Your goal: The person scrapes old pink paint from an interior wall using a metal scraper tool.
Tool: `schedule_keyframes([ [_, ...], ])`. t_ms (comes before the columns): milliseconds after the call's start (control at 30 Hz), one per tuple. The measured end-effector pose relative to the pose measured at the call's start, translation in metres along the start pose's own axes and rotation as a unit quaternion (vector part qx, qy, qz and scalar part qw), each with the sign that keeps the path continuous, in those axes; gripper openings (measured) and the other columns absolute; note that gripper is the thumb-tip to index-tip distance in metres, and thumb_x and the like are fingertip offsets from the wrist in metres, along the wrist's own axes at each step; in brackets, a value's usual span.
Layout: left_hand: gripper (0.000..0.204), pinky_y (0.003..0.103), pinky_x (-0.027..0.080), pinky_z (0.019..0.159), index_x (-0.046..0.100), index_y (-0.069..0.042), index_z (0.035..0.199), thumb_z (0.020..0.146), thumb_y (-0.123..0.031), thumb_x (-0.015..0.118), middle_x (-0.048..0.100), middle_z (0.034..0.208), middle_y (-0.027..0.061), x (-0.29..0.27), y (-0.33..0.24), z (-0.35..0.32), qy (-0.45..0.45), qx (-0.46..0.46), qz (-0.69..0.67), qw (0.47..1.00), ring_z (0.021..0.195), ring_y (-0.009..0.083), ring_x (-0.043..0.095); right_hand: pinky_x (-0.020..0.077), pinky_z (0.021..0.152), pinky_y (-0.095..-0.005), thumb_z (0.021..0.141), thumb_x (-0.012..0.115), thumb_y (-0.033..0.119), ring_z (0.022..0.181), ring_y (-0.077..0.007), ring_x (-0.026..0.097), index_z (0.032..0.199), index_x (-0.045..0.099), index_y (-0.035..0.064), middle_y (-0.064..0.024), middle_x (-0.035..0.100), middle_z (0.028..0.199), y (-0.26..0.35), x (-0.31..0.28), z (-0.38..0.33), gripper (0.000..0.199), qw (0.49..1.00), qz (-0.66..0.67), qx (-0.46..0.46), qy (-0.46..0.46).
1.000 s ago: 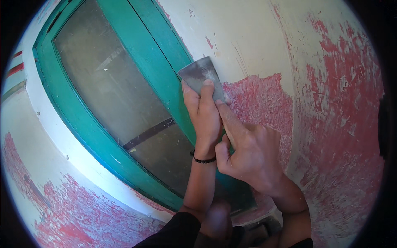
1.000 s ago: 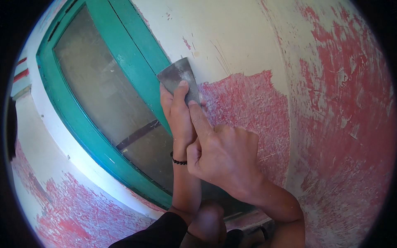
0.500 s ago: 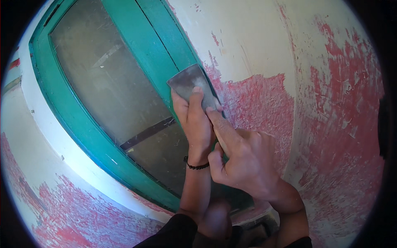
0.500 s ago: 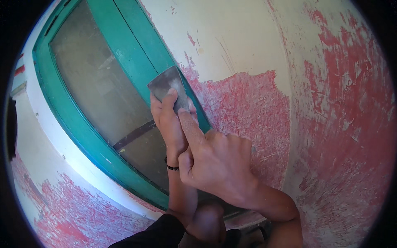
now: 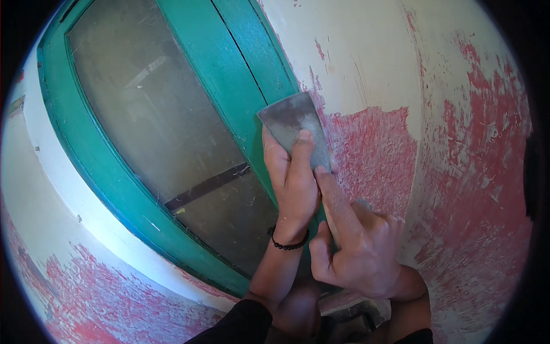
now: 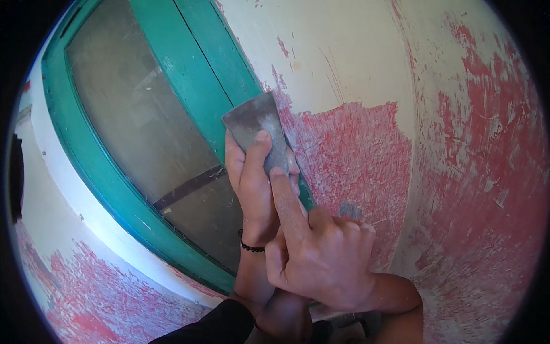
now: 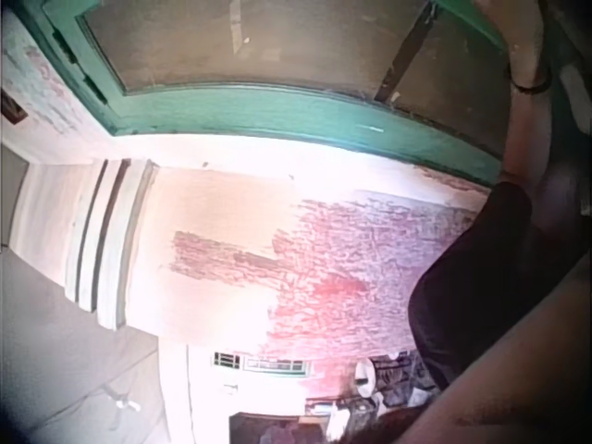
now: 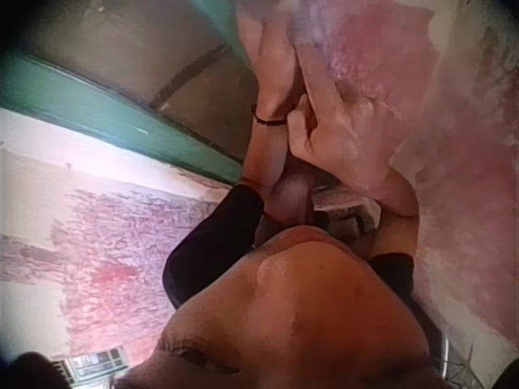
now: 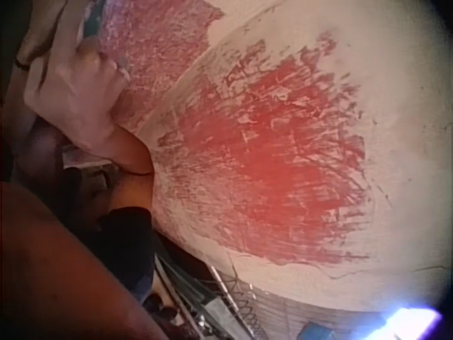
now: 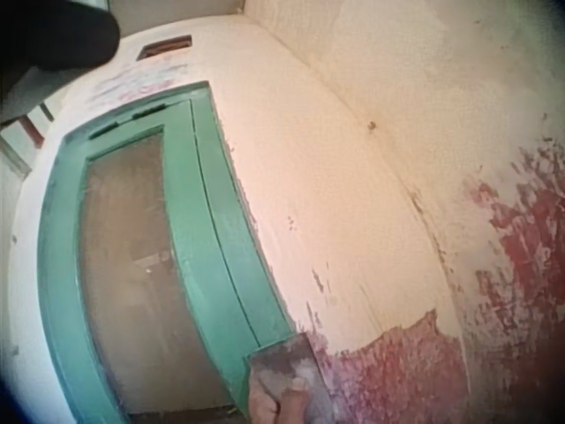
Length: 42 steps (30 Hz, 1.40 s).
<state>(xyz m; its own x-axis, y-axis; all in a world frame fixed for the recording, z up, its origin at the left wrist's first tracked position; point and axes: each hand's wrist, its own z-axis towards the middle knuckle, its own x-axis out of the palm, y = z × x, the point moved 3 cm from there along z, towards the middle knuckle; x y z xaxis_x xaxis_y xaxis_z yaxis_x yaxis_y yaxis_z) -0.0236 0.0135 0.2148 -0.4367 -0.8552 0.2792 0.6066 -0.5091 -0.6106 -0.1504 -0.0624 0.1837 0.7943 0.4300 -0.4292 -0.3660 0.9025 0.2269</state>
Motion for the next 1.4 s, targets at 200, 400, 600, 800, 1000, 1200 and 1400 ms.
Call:
schedule_keyframes([
  [200, 0.038, 0.029, 0.043, 0.088, 0.045, 0.002, 0.135, 0.098, -0.007, 0.052, 0.059, 0.115, 0.0081, 0.005, 0.003, 0.010, -0.019, 0.022, 0.028, 0.999, 0.098, 0.0132, 0.055, 0.0497, 0.047, -0.0425, 0.070, 0.062, 0.017, 0.045, -0.0296, 0.059, 0.137, 0.060, 0.0044, -0.0113, 0.060, 0.060, 0.000, -0.006, 0.009, 0.068, 1.000, 0.004, 0.021, 0.005],
  [400, 0.030, 0.027, 0.045, 0.065, 0.048, -0.002, 0.126, 0.098, -0.010, 0.052, 0.060, 0.097, 0.0070, 0.008, 0.003, 0.014, -0.012, 0.064, 0.050, 0.997, 0.076, 0.0116, 0.055, 0.0498, 0.043, -0.0447, 0.072, 0.065, 0.025, 0.043, -0.0282, 0.060, 0.138, 0.059, 0.0097, -0.0080, 0.058, 0.055, 0.000, -0.008, 0.009, 0.068, 1.000, 0.002, 0.021, 0.007],
  [600, 0.024, 0.025, 0.046, 0.046, 0.050, -0.004, 0.120, 0.097, -0.012, 0.052, 0.061, 0.082, 0.0061, 0.008, -0.004, 0.011, -0.015, 0.090, 0.067, 0.994, 0.057, 0.0103, 0.056, 0.0530, 0.057, -0.0477, 0.071, 0.062, 0.012, 0.057, -0.0384, 0.065, 0.135, 0.060, 0.0030, -0.0184, 0.064, 0.067, -0.005, -0.021, 0.011, 0.065, 0.995, 0.089, 0.040, 0.035],
  [800, 0.041, 0.033, 0.043, 0.100, 0.047, 0.005, 0.136, 0.097, -0.007, 0.051, 0.059, 0.124, 0.0115, 0.019, -0.006, 0.012, -0.020, 0.071, 0.076, 0.994, 0.110, 0.0170, 0.055, 0.0538, 0.059, -0.0483, 0.071, 0.061, 0.011, 0.059, -0.0395, 0.066, 0.133, 0.061, 0.0021, -0.0202, 0.065, 0.069, -0.012, -0.019, 0.016, 0.062, 0.993, 0.108, 0.040, 0.013],
  [1000, 0.039, 0.034, 0.043, 0.100, 0.048, 0.006, 0.133, 0.096, -0.006, 0.051, 0.061, 0.122, 0.0118, 0.023, -0.006, 0.006, -0.009, 0.090, 0.053, 0.995, 0.110, 0.0188, 0.056, 0.0532, 0.057, -0.0491, 0.071, 0.061, 0.012, 0.058, -0.0393, 0.065, 0.132, 0.061, 0.0015, -0.0186, 0.063, 0.065, -0.014, -0.026, 0.010, 0.062, 0.992, 0.113, 0.042, 0.029],
  [1200, 0.041, 0.033, 0.042, 0.101, 0.048, 0.006, 0.134, 0.095, -0.006, 0.051, 0.061, 0.122, 0.0128, 0.025, -0.011, 0.009, -0.022, 0.052, 0.081, 0.995, 0.111, 0.0189, 0.055, 0.0525, 0.057, -0.0507, 0.070, 0.061, 0.014, 0.056, -0.0394, 0.064, 0.131, 0.062, 0.0017, -0.0186, 0.061, 0.061, -0.013, -0.026, 0.016, 0.062, 0.994, 0.103, 0.041, 0.020],
  [1400, 0.048, 0.033, 0.041, 0.102, 0.042, 0.007, 0.141, 0.094, -0.003, 0.051, 0.058, 0.127, 0.0141, 0.026, -0.006, 0.011, -0.007, 0.042, 0.075, 0.996, 0.112, 0.0190, 0.054, 0.0522, 0.057, -0.0508, 0.071, 0.061, 0.014, 0.055, -0.0394, 0.064, 0.131, 0.062, 0.0018, -0.0197, 0.061, 0.061, -0.013, -0.029, 0.016, 0.061, 0.994, 0.095, 0.049, 0.022],
])
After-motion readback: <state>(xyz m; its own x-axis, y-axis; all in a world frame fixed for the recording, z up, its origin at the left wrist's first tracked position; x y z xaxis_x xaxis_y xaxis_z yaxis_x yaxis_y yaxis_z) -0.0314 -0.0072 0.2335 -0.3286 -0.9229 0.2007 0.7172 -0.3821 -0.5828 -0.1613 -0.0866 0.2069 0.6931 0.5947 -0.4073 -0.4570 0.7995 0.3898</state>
